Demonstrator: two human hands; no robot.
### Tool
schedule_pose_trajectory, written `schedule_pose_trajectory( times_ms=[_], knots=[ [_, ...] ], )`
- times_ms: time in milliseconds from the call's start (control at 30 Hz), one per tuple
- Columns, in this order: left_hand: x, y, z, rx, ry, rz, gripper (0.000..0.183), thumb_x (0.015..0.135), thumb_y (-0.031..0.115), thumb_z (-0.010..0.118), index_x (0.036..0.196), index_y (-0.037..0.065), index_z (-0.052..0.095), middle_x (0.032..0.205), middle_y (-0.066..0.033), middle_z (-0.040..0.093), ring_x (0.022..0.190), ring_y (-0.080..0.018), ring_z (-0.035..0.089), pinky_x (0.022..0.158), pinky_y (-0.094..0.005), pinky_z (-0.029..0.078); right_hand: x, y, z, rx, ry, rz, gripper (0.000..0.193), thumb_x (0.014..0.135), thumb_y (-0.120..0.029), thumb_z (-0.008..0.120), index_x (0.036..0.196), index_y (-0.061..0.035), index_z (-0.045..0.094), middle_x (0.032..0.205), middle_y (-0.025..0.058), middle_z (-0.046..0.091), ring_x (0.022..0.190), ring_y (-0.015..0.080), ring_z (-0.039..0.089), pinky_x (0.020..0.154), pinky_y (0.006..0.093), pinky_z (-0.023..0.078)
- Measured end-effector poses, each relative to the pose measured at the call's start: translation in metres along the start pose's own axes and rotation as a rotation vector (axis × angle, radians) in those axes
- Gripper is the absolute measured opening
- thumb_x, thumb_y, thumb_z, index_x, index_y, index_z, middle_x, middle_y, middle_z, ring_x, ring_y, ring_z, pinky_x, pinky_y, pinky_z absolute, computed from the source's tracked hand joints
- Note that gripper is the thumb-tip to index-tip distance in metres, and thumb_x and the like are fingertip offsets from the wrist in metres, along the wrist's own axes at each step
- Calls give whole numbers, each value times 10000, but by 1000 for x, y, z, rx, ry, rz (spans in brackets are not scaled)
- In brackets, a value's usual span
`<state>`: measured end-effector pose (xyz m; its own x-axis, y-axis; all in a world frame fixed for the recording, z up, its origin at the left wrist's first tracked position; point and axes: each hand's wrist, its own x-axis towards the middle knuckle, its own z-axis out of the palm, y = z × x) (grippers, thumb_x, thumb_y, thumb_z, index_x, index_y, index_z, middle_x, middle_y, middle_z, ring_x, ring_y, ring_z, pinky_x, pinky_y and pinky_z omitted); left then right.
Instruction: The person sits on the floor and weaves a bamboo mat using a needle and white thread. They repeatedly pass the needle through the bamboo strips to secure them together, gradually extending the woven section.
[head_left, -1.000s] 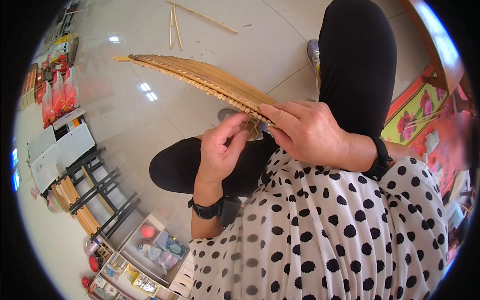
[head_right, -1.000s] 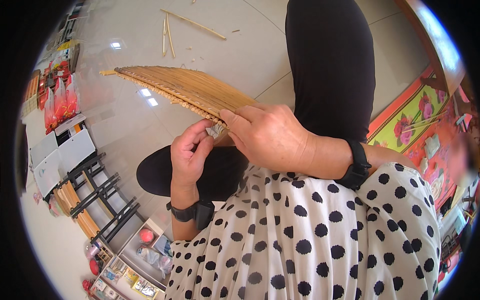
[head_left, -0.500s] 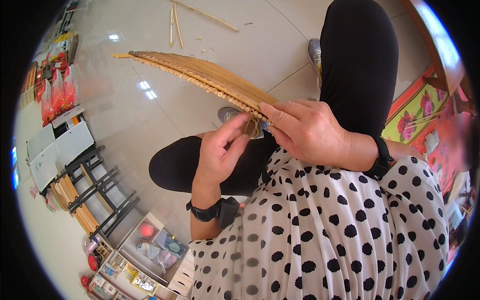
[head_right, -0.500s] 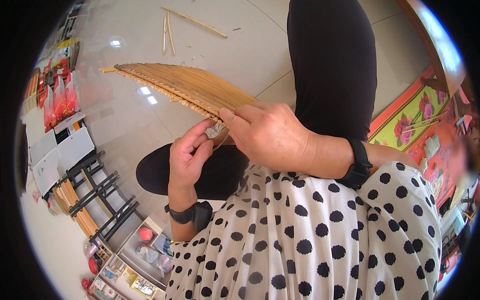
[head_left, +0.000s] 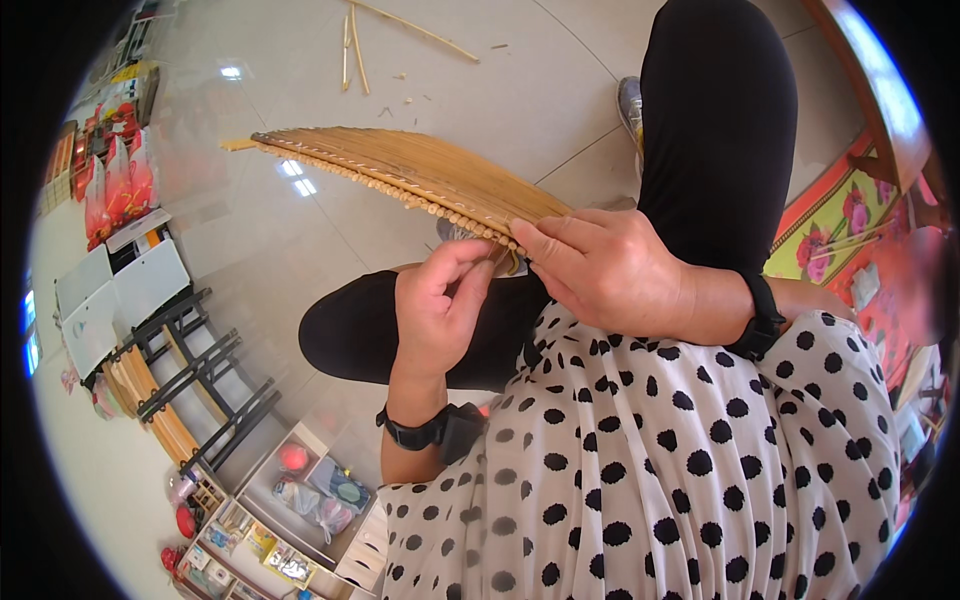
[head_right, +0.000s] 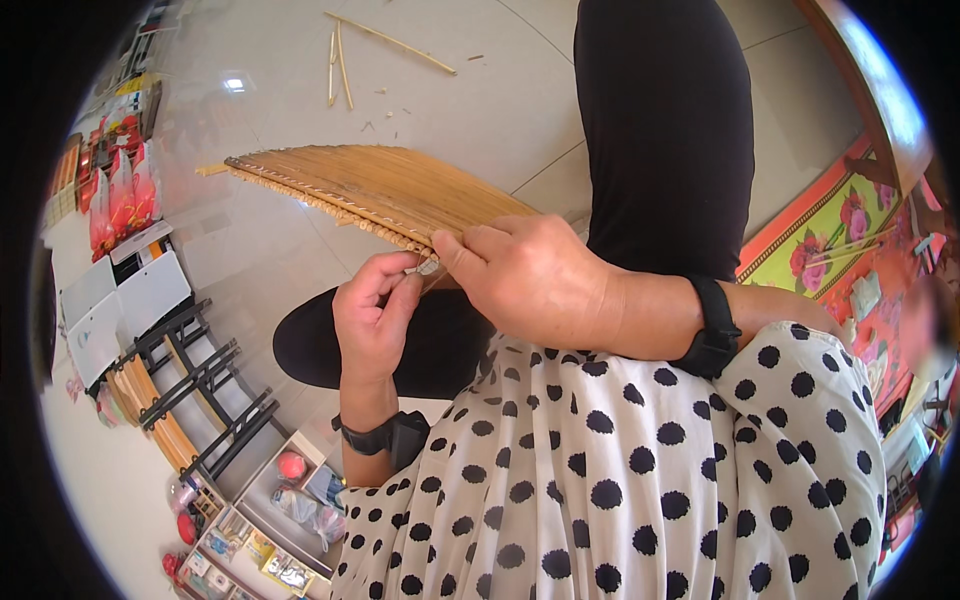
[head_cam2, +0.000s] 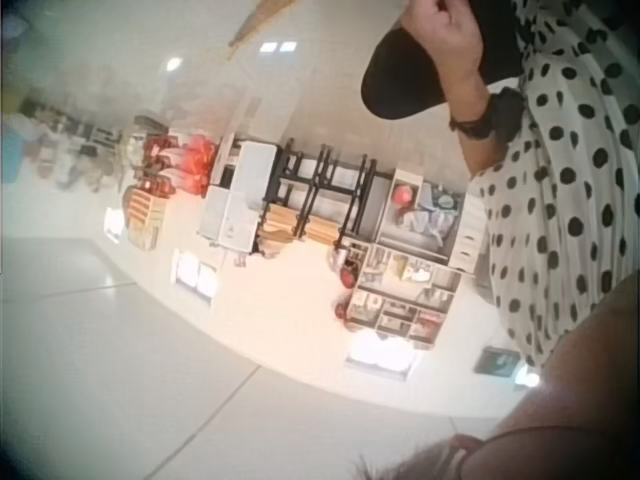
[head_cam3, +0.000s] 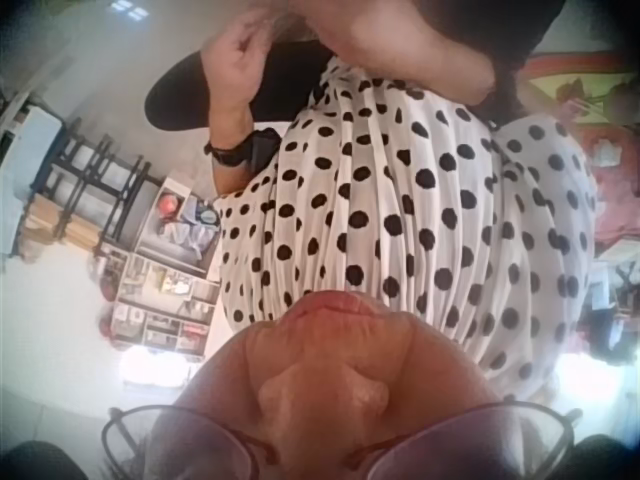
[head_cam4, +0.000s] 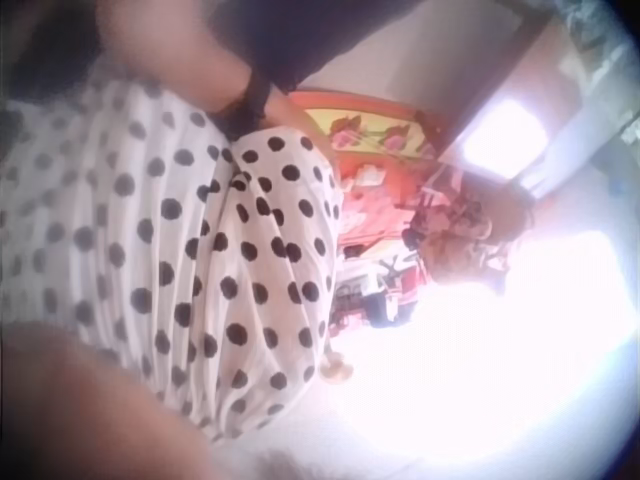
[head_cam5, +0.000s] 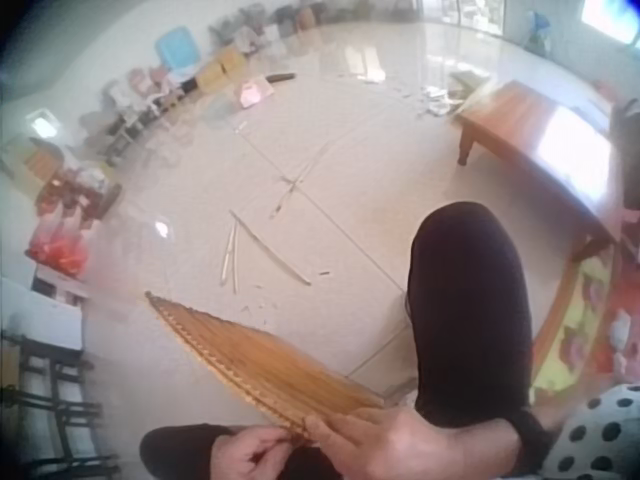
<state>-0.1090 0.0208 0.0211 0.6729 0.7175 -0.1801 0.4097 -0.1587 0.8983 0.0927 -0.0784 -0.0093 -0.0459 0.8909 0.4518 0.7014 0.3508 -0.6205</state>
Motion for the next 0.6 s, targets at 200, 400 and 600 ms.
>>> schedule_pose_trajectory(
  times_ms=[200, 400, 600],
  knots=[
    [-2, 0, 5, 16, 74, -105, 43, 984, 14, 641, 1010, -18, 648, 686, 25, 607, 596, -26, 492, 540, -192, 369, -1, -3, -1, 50, -23, 98, 440, 755, -17, 758, 1177, 63, 663, 965, 148, 713, 749, 292, 705, 619, 369, 591],
    [-9, 18, 8, 23, 106, -230, 26, 1002, 20, 608, 1020, 4, 617, 708, 5, 614, 592, -34, 519, 530, -192, 399, 0, -7, 5, 68, 43, 115, 430, 744, -33, 729, 1156, 68, 661, 872, 118, 680, 710, 284, 686, 601, 372, 573],
    [-14, 19, 9, 5, 130, -242, 7, 991, -3, 614, 990, -2, 621, 720, -15, 644, 603, -46, 550, 532, -196, 424, 1, -7, 1, 85, 15, 65, 456, 747, -28, 726, 1183, 83, 652, 876, 121, 671, 700, 277, 675, 598, 371, 569]
  ],
)
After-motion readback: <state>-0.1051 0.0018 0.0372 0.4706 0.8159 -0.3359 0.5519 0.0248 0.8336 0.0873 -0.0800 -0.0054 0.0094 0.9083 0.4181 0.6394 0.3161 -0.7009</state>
